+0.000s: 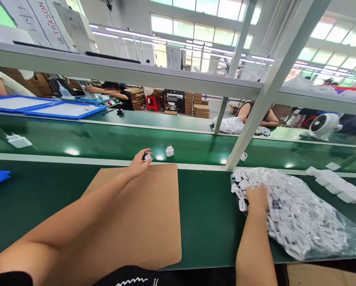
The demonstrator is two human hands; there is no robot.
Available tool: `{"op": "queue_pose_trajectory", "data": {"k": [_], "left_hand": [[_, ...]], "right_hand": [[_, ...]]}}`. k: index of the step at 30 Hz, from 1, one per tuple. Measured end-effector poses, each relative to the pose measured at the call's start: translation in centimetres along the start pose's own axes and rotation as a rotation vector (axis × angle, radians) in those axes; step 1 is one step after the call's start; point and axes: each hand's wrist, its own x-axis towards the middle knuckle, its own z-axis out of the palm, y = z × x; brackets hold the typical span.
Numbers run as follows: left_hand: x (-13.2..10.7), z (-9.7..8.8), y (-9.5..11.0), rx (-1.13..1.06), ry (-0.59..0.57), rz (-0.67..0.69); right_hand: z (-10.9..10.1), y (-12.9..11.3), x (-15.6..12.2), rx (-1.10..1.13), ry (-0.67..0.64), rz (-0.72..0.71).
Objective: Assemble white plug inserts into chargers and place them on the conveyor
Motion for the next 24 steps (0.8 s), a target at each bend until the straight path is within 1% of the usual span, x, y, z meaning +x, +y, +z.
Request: {"op": "queue_pose_trajectory", "data": {"k": [4,7,10,13,14,16,17,19,21,22,24], "left_hand": [[-4.7,1.6,2.3,-0.077,-0.211,0.023],[-7.8,2.8,3.7,-0.109,-0.346,0.047],[-9.9,3.6,4.2,-0.137,-0.429,0.047],[-11.2,4.2,4.0,-0.145,-0.473,0.039],[-11.5,4.4,3.8,-0.139,-0.48,0.043],[-12.0,4.7,3.3,-0.117,-0.462,0.067],[-12.2,4.9,3.0,-0.104,-0.427,0.087],[-12.6,5.2,2.5,-0.077,-0.323,0.127],[-12.8,5.4,2.3,-0.05,-0.228,0.146],[-12.8,5.4,2.3,-0.036,-0.202,0.147],[-12.8,5.3,2.4,-0.021,-0.195,0.149]], "right_hand": [[0.4,-2.1,-2.8,-0.031,-0.08,-0.152],[1.2,-3.0,-4.3,-0.043,-0.127,-0.28],[1.4,-3.3,-5.1,-0.033,-0.175,-0.412],[0.5,-3.4,-5.7,-0.096,-0.257,-0.52],[0.0,-3.6,-6.0,-0.152,-0.258,-0.53],[-0.7,-4.4,-6.6,-0.279,-0.199,-0.549],[-0.8,-5.1,-6.9,-0.325,-0.156,-0.583],[-0.5,-7.1,-7.8,-0.349,-0.107,-0.713],[0.6,-9.6,-8.7,-0.289,-0.13,-0.824],[1.5,-10.9,-9.0,-0.25,-0.153,-0.843],[3.3,-13.4,-9.3,-0.195,-0.196,-0.823]]}}
